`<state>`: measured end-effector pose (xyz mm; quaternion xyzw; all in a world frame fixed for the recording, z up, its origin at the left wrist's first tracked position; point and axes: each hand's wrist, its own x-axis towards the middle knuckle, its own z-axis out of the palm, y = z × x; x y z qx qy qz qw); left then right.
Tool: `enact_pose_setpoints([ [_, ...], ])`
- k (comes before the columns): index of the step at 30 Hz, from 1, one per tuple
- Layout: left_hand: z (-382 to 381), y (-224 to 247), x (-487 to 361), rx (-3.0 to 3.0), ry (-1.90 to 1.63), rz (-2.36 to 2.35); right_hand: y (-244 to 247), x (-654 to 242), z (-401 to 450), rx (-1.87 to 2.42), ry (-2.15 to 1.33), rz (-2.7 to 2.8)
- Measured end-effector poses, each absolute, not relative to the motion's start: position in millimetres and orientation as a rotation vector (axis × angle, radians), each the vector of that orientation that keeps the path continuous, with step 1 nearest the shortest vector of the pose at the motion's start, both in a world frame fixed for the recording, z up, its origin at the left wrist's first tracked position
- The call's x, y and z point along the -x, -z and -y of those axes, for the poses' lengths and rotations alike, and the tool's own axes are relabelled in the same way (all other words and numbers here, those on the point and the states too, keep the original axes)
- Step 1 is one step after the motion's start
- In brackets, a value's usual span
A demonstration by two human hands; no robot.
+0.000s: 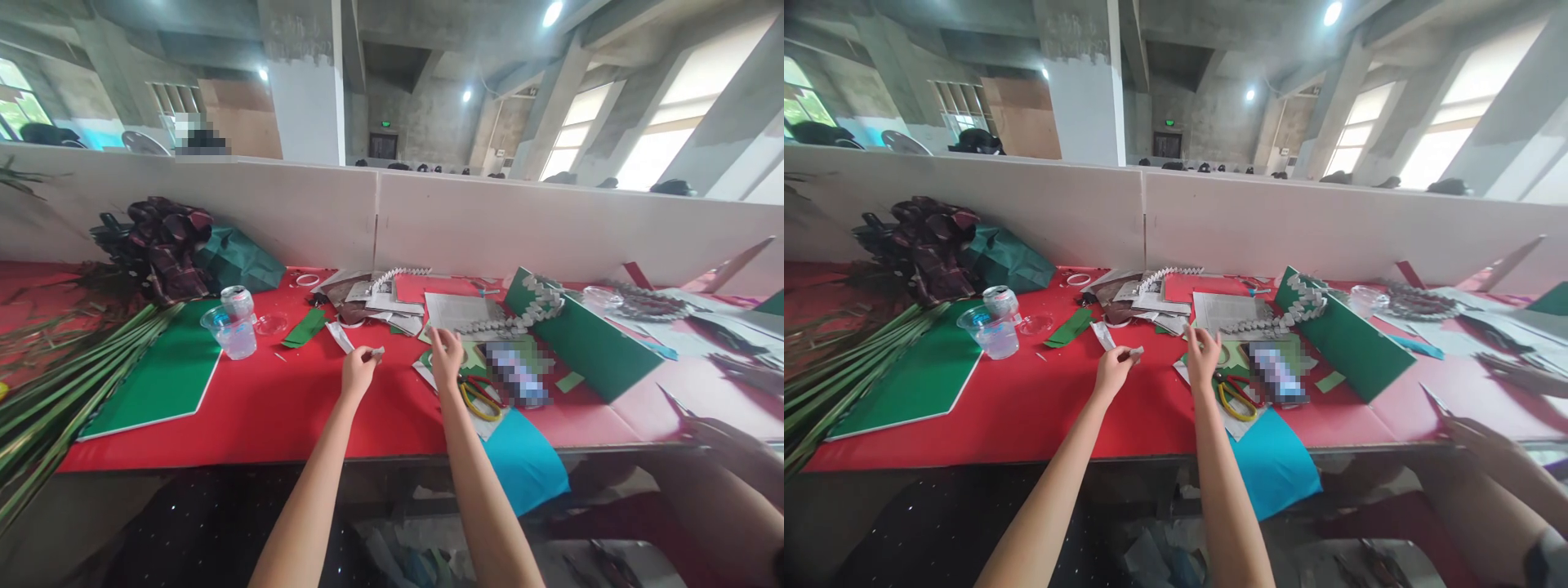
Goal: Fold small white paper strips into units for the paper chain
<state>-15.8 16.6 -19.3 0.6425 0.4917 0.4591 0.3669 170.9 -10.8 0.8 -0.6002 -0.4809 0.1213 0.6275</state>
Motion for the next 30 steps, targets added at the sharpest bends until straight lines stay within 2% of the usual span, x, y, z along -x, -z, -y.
enact_pose_setpoints([
  [3, -15, 21, 16, -1.670, -1.201, -1.245, -4, -212, 16, 1.582, 0.023, 0.918],
  [8, -16, 25, 13, -1.639, -1.235, -1.230, -3, -258, 38, 1.852, -0.095, 0.795],
  [13, -19, 26, 11, -1.445, -1.212, -1.119, -9, -217, 38, 1.691, -0.013, 0.988],
  [17, -21, 23, 12, -1.264, -1.191, -1.072, 2, -168, 10, 1.556, -0.169, 1.338],
  [20, -21, 22, 12, -1.235, -1.199, -1.084, 8, -157, -1, 1.525, -0.166, 1.404],
  [26, -21, 21, 13, -1.314, -1.149, -1.118, -15, -226, 7, 1.771, 0.191, 1.087],
  [30, -19, 21, 12, -1.343, -1.154, -1.125, -19, -281, 24, 2.031, -0.070, 0.855],
])
